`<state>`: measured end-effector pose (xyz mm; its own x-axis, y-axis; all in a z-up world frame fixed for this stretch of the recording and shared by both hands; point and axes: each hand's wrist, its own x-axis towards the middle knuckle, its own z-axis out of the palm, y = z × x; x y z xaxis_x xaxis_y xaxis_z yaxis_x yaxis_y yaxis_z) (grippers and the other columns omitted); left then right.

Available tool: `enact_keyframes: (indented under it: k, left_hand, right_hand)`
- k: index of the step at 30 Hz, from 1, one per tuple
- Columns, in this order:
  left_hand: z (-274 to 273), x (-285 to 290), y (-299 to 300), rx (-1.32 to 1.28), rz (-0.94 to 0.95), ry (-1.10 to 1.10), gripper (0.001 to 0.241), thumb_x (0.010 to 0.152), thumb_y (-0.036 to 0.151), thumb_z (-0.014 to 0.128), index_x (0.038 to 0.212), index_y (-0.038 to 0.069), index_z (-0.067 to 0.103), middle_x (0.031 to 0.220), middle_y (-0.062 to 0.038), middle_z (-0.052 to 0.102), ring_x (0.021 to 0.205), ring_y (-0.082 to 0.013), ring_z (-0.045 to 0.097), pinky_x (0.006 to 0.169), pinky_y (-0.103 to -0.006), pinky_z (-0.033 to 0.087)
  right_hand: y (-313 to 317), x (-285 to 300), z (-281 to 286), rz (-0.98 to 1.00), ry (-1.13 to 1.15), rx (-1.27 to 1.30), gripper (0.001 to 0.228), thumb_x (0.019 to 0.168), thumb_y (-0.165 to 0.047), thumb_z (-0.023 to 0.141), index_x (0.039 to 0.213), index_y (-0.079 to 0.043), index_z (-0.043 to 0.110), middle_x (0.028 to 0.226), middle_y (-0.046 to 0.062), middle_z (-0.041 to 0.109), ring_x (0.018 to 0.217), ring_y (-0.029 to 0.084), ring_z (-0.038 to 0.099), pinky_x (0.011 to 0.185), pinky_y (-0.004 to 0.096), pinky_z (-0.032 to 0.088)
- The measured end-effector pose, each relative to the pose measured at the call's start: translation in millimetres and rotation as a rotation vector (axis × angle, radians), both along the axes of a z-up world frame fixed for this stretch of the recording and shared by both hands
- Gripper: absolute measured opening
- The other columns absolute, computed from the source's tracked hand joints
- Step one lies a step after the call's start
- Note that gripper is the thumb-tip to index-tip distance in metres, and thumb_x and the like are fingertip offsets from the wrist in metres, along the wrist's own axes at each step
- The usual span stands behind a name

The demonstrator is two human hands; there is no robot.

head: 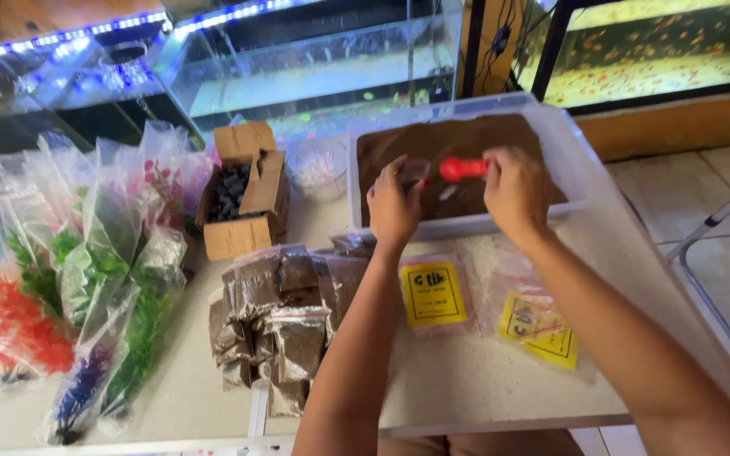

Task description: Portioning and packaging brown powder material into small plastic bags using a scoop and measuring cup.

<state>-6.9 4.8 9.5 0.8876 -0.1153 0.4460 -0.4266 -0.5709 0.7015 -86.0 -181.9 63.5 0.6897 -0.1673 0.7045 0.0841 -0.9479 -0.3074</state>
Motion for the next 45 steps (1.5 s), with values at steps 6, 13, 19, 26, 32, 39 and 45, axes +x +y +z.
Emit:
enact_keyframes:
  k: [6, 13, 19, 26, 32, 39, 45]
  left_hand:
    - [16, -11, 3, -0.277, 0.009, -0.031, 0.05, 0.092, 0.029, 0.075, 0.137, 0.015, 0.058, 0.121, -0.013, 0.07, 0.116, -0.0383, 0.067, 0.102, -0.0536, 0.053]
    - [57, -60, 2, -0.347, 0.007, -0.165, 0.048, 0.09, 0.019, 0.079, 0.134, 0.007, 0.062, 0.112, -0.017, 0.072, 0.109, -0.0407, 0.07, 0.095, -0.0495, 0.057]
    - [67, -108, -2, -0.366, -0.018, -0.302, 0.05, 0.09, 0.02, 0.078, 0.135, 0.006, 0.061, 0.108, -0.018, 0.072, 0.102, -0.0424, 0.07, 0.09, -0.0518, 0.057]
    - [46, -157, -7, -0.401, 0.086, -0.199, 0.05, 0.087, 0.022, 0.081, 0.133, 0.011, 0.065, 0.104, -0.011, 0.073, 0.1, -0.0334, 0.073, 0.086, -0.0414, 0.059]
    - [18, -176, -6, -0.445, 0.104, -0.178, 0.05, 0.085, 0.02, 0.083, 0.131, 0.008, 0.066, 0.1, -0.01, 0.073, 0.096, -0.0297, 0.074, 0.08, -0.036, 0.061]
    - [-4, -180, 3, -0.532, -0.117, -0.222, 0.05, 0.087, 0.016, 0.082, 0.133, 0.007, 0.066, 0.098, -0.012, 0.071, 0.094, -0.0299, 0.071, 0.083, -0.0372, 0.058]
    - [-5, -188, 12, -0.633, -0.163, -0.147, 0.017, 0.096, 0.008, 0.071, 0.112, 0.01, 0.077, 0.088, -0.007, 0.073, 0.082, -0.0228, 0.069, 0.076, -0.0334, 0.057]
  right_hand:
    - [-23, 3, -70, -0.234, 0.277, -0.113, 0.015, 0.093, -0.026, 0.065, 0.104, -0.032, 0.074, 0.088, -0.007, 0.075, 0.096, 0.021, 0.071, 0.094, 0.046, 0.043]
    - [-34, 12, -80, -0.187, 0.471, 0.019, 0.021, 0.097, -0.03, 0.06, 0.103, -0.027, 0.079, 0.094, 0.0, 0.079, 0.113, 0.027, 0.062, 0.098, 0.053, 0.037]
    - [-25, -14, -57, -0.169, 0.434, -0.041, 0.021, 0.092, -0.026, 0.065, 0.105, -0.031, 0.08, 0.117, -0.001, 0.073, 0.127, 0.025, 0.055, 0.099, 0.053, 0.042]
    - [39, -92, -6, 0.765, 0.212, 0.451, 0.085, 0.067, 0.005, 0.075, 0.148, -0.008, 0.052, 0.132, 0.018, 0.064, 0.118, 0.035, 0.061, 0.098, 0.051, 0.047]
    - [50, -98, -48, 0.736, 0.259, 0.726, 0.068, 0.075, 0.01, 0.076, 0.14, -0.007, 0.06, 0.106, 0.015, 0.075, 0.091, 0.025, 0.073, 0.078, 0.037, 0.061]
    - [41, -110, -44, 0.839, 0.333, 0.933, 0.038, 0.088, 0.001, 0.075, 0.126, -0.003, 0.072, 0.106, 0.01, 0.078, 0.094, 0.013, 0.068, 0.081, 0.031, 0.06]
    - [33, -116, -54, 0.901, 0.41, 0.95, 0.03, 0.091, 0.002, 0.07, 0.121, 0.003, 0.074, 0.109, 0.011, 0.078, 0.099, 0.012, 0.067, 0.086, 0.03, 0.058]
